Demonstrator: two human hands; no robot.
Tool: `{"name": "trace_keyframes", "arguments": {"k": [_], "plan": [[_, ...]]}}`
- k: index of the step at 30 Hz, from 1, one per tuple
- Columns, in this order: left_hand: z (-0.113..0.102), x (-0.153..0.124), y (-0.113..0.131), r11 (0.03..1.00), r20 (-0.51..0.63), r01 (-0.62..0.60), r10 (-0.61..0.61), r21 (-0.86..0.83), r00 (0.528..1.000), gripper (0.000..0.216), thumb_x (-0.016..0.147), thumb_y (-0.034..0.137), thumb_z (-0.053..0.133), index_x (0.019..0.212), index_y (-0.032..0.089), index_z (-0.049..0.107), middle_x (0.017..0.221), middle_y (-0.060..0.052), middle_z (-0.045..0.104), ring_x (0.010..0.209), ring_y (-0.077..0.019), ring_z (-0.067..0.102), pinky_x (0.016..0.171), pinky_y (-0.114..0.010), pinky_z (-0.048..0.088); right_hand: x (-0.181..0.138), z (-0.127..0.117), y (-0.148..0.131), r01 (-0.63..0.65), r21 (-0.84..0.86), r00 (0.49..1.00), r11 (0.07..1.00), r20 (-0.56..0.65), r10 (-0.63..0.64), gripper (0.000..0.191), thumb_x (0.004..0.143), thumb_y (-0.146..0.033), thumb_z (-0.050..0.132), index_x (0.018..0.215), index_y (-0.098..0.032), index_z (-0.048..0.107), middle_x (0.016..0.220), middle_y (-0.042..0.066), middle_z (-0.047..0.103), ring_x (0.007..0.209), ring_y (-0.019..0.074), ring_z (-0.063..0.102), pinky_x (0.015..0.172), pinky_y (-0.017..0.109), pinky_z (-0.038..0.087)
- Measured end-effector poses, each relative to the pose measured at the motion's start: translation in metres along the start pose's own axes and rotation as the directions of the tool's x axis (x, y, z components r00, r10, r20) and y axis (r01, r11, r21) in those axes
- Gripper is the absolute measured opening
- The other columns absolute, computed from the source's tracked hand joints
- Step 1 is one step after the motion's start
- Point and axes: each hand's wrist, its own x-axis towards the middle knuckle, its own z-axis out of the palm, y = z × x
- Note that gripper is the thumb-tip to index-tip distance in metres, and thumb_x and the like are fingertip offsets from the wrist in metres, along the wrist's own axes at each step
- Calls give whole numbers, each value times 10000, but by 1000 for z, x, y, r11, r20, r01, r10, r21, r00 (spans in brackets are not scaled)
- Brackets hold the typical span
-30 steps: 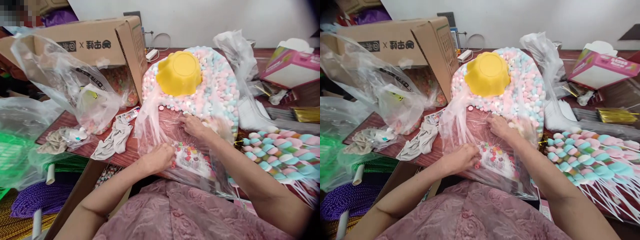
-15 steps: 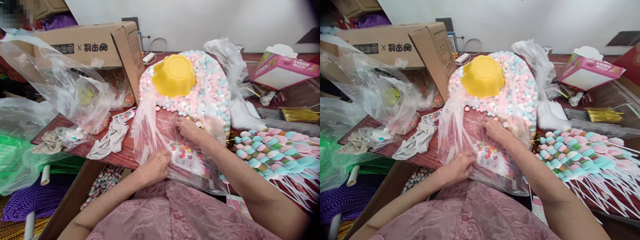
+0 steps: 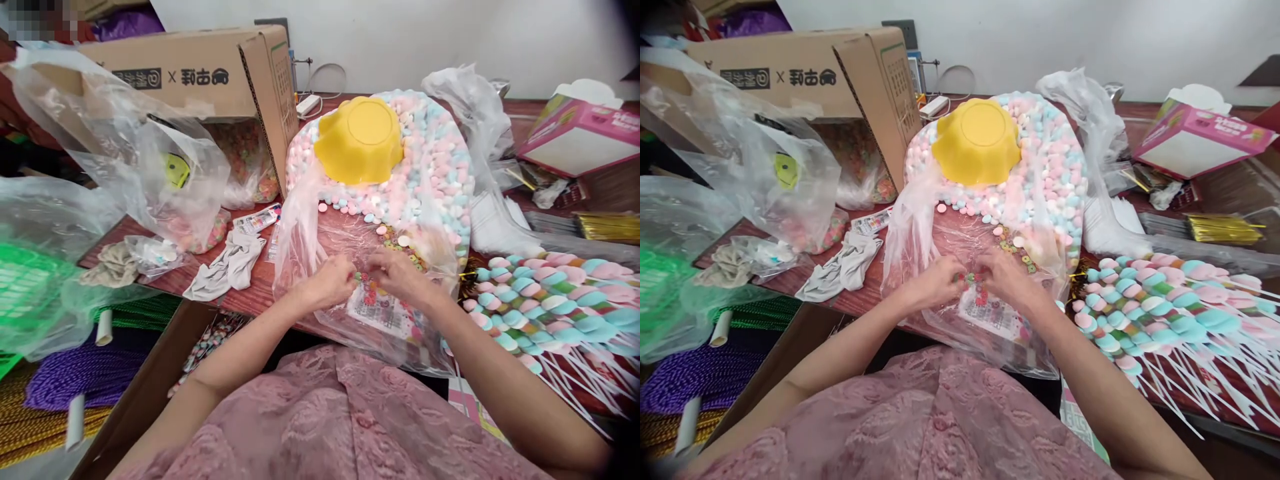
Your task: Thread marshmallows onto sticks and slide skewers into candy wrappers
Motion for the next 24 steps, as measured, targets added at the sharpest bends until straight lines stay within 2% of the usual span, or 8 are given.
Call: {"name": "trace_keyframes", "arguments": {"k": [4,7,11,13,15,18,21,24], "plan": [[21,16,2,998,81,29,-33,58,996,319,708,89,551,996,103,687,1045,-154,664,993,-270,616,906,-386,480,-8,13,-4,-31,76,996,997,86,25,202,662,-38,512,733,-150,664,789,68,658,743,179,553,699,275,384],[24,18,2,998,59,66,-67,10,996,322,672,80,553,957,105,702,982,-143,684,971,-275,622,887,-381,486,-9,17,-4,-61,180,991,982,127,38,265,635,-36,509,812,-141,677,819,68,689,758,183,579,710,281,403],[24,16,-3,917,22,182,-187,-355,982,238,602,80,588,800,129,711,746,-37,669,760,-204,625,718,-303,500,-6,17,-4,-112,349,984,930,167,57,286,654,-67,526,893,-142,664,793,33,702,704,157,608,651,257,440],[23,11,-6,717,87,282,-297,-637,951,272,560,77,615,811,130,706,647,17,624,603,-142,583,607,-258,476,-4,14,-6,-129,428,981,895,185,53,236,689,-108,550,901,-141,647,745,11,689,658,141,611,603,239,451],[21,5,-7,404,187,333,-359,-852,915,338,527,75,648,856,128,701,637,30,628,536,-113,568,567,-244,473,0,7,-11,-132,490,980,862,195,40,195,721,-158,579,906,-137,636,730,4,679,635,132,611,574,230,457],[17,-4,-3,11,215,231,-327,-973,920,375,498,39,660,861,122,702,735,-4,689,640,-125,638,681,-275,539,9,-9,-28,-113,527,985,843,172,25,174,748,-185,595,907,-144,655,787,14,687,677,130,614,603,233,458],[16,-6,0,-193,165,114,-273,-975,948,384,479,-38,588,807,127,701,774,3,697,725,-113,647,829,-305,552,21,-28,-49,-9,384,988,923,147,-51,175,743,-111,571,858,-161,694,794,18,697,723,137,602,673,248,438],[18,-4,-1,-328,190,87,-295,-941,936,298,578,-20,585,813,127,695,808,-10,706,753,-123,658,898,-351,551,26,-47,-59,104,287,975,952,160,-154,186,811,-132,534,862,-175,709,819,29,709,746,151,602,705,265,433]]}}
